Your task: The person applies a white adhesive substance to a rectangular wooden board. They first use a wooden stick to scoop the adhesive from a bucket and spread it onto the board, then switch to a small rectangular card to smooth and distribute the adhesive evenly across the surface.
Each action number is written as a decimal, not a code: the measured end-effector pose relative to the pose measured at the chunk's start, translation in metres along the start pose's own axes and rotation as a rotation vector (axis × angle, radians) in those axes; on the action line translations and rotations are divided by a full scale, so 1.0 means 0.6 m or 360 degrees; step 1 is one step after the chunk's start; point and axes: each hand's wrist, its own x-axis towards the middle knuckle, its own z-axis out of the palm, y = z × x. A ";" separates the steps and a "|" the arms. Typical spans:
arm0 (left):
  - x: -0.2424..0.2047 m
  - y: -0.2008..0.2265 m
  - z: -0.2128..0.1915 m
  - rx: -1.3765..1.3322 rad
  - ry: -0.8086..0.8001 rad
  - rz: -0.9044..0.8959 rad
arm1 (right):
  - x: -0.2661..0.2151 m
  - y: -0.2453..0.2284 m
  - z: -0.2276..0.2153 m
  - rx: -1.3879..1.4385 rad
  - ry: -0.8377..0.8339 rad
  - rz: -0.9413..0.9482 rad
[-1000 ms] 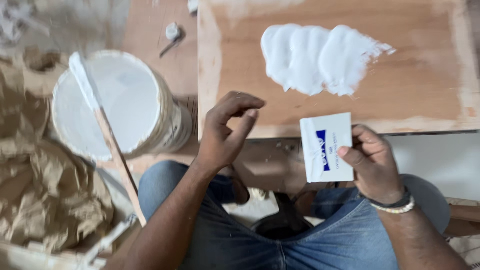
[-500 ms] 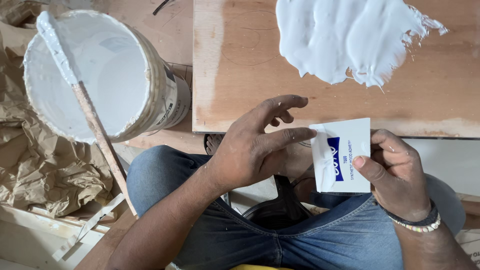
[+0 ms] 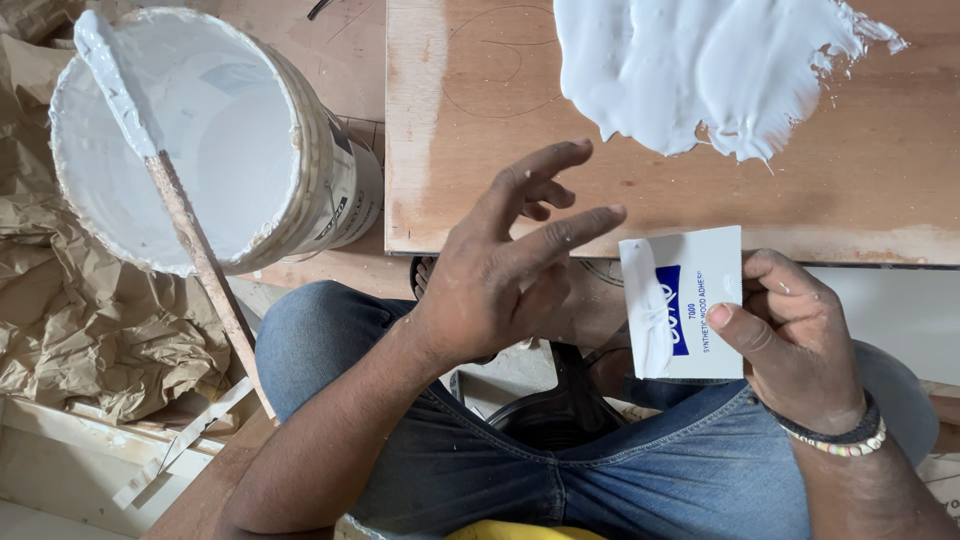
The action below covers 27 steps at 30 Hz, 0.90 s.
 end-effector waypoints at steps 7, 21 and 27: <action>-0.004 0.012 0.004 -0.0012 -0.0049 0.0084 | -0.001 0.004 0.005 0.0045 -0.0031 -0.0013; -0.002 0.001 0.017 0.0170 -0.0029 0.0145 | 0.003 0.007 0.007 -0.0013 -0.0040 -0.0007; -0.001 0.000 0.013 0.0187 -0.0002 0.0055 | 0.005 0.009 0.004 -0.0032 -0.0040 0.0004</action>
